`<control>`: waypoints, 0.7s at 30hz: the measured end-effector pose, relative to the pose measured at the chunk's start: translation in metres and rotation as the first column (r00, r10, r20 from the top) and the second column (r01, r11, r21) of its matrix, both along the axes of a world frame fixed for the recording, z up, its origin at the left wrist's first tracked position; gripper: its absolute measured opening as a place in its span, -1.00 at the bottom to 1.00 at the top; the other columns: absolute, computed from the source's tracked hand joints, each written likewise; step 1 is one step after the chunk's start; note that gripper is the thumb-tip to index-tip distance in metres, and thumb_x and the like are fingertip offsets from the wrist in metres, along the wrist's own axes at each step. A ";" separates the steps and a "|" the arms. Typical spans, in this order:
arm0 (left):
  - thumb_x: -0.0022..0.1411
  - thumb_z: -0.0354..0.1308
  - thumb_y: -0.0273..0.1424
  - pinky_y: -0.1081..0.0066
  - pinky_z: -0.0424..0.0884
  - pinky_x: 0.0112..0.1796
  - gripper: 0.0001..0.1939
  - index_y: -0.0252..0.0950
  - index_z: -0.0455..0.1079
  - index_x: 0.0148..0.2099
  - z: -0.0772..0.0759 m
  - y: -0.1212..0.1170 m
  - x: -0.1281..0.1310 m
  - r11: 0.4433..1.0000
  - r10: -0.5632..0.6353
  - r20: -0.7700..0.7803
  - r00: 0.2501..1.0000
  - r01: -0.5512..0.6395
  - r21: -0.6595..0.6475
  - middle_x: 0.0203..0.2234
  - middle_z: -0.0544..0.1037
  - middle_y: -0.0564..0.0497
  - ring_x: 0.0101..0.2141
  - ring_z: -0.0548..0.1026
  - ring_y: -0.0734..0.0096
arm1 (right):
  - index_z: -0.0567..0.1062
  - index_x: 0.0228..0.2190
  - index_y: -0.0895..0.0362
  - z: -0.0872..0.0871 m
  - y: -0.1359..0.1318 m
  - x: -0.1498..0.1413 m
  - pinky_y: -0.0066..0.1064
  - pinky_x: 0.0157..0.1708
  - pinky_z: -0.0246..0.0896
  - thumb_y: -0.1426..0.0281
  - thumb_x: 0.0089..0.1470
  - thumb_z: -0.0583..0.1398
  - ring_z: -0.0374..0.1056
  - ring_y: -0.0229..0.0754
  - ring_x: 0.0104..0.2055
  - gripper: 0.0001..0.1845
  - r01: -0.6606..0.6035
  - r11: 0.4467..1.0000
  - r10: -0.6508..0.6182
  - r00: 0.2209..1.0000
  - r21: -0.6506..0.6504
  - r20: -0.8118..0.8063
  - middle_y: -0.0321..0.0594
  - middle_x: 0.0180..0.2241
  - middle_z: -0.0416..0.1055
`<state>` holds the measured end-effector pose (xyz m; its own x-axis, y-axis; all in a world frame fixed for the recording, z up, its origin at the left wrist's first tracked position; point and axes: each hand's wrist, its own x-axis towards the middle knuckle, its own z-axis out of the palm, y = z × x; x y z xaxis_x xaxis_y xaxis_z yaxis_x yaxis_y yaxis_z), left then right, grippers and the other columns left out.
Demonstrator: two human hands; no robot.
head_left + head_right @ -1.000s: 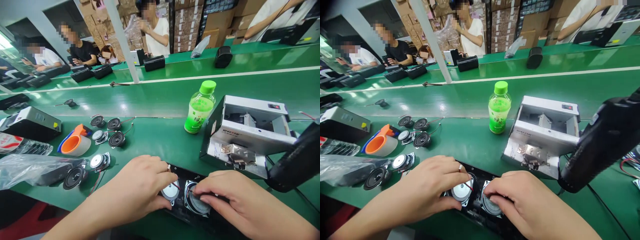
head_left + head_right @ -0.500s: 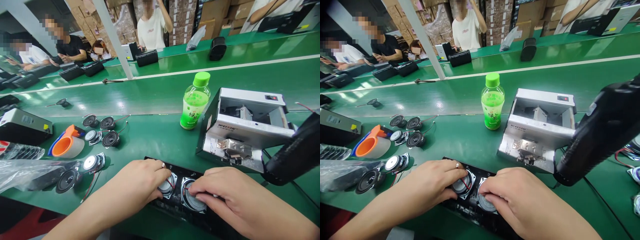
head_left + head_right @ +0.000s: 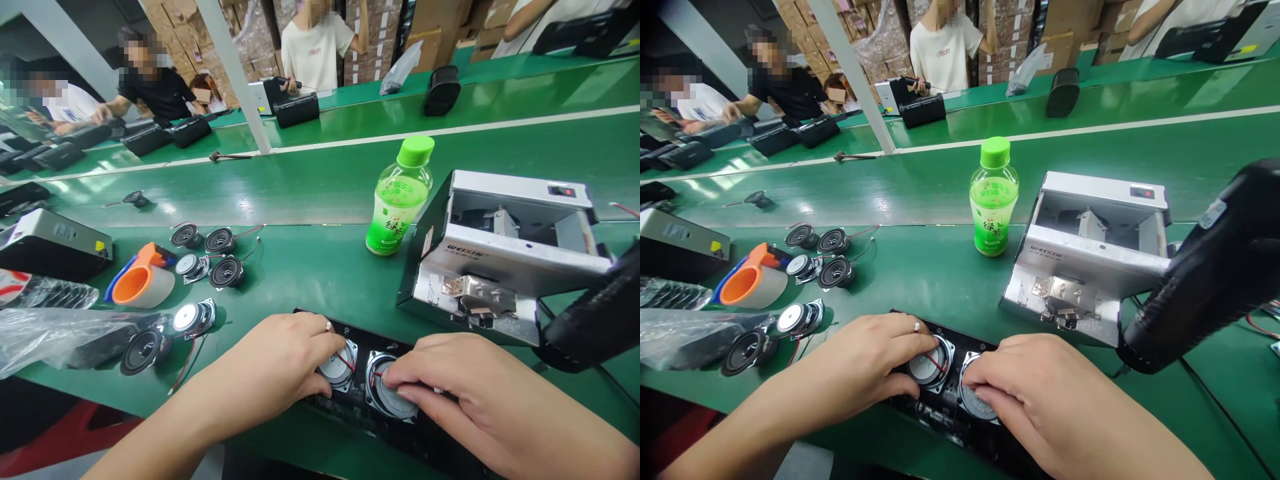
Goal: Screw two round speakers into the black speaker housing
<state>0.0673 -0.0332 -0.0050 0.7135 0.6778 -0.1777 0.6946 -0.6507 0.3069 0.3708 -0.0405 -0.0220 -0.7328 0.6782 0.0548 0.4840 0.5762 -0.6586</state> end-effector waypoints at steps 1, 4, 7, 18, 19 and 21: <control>0.27 0.52 -0.29 0.16 0.50 -0.15 -0.47 -0.15 0.43 0.20 0.000 0.000 -0.001 1.000 -0.004 0.009 1.000 0.004 -0.003 -0.07 0.59 0.05 -0.11 0.60 0.13 | 0.64 -0.01 -0.11 0.000 0.000 0.000 -0.41 -0.29 0.39 0.42 0.44 0.14 0.57 -0.18 -0.23 -0.70 0.001 1.000 -0.001 1.000 -0.002 0.000 -0.31 -0.17 0.64; 0.28 0.51 -0.31 0.17 0.51 -0.13 -0.48 -0.15 0.43 0.21 0.002 0.000 -0.002 1.000 -0.005 0.032 0.999 0.005 -0.014 -0.05 0.60 0.04 -0.10 0.61 0.13 | 0.64 -0.01 -0.10 0.000 0.000 0.000 -0.41 -0.28 0.40 0.43 0.42 0.16 0.57 -0.17 -0.23 -0.71 0.007 1.000 -0.007 1.000 0.001 -0.013 -0.30 -0.18 0.64; 0.31 0.48 -0.41 0.20 0.52 -0.07 -0.48 -0.15 0.43 0.25 0.004 0.001 -0.003 0.999 -0.006 0.040 0.999 0.008 -0.041 0.01 0.61 0.01 -0.05 0.61 0.15 | 0.65 -0.01 -0.09 0.000 0.001 0.001 -0.41 -0.29 0.41 0.42 0.42 0.16 0.57 -0.17 -0.25 -0.71 0.010 1.000 -0.010 1.000 0.014 -0.025 -0.30 -0.19 0.64; 0.42 0.35 -0.46 0.22 0.53 -0.06 -0.59 -0.18 0.46 0.26 0.005 0.001 -0.002 0.999 -0.007 0.071 0.997 0.010 -0.052 0.00 0.60 -0.01 -0.03 0.60 0.18 | 0.67 -0.03 -0.07 -0.002 0.002 0.000 -0.42 -0.31 0.44 0.42 0.40 0.18 0.58 -0.16 -0.30 -0.72 0.019 0.999 -0.016 0.997 0.031 -0.078 -0.27 -0.22 0.64; 0.43 0.35 -0.45 0.22 0.53 -0.06 -0.60 -0.18 0.46 0.26 0.005 0.001 -0.002 0.999 -0.004 0.064 0.998 0.007 -0.049 0.00 0.60 -0.02 -0.03 0.60 0.17 | 0.67 -0.03 -0.07 -0.002 0.002 -0.001 -0.41 -0.31 0.44 0.42 0.40 0.18 0.57 -0.16 -0.30 -0.72 0.014 0.999 -0.011 0.997 0.031 -0.079 -0.27 -0.23 0.64; 0.43 0.34 -0.43 0.20 0.53 -0.07 -0.60 -0.18 0.45 0.27 0.004 0.000 -0.001 0.999 0.000 0.047 0.999 0.002 -0.042 -0.01 0.60 -0.03 -0.04 0.60 0.16 | 0.67 -0.04 -0.07 -0.001 0.002 -0.001 -0.41 -0.32 0.43 0.42 0.41 0.17 0.57 -0.16 -0.31 -0.72 0.009 0.999 -0.006 0.997 0.039 -0.076 -0.27 -0.24 0.64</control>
<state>0.0662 -0.0334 -0.0012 0.7221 0.6701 -0.1719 0.6782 -0.6369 0.3665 0.3702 -0.0382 -0.0230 -0.7206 0.6797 0.1368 0.4376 0.5989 -0.6706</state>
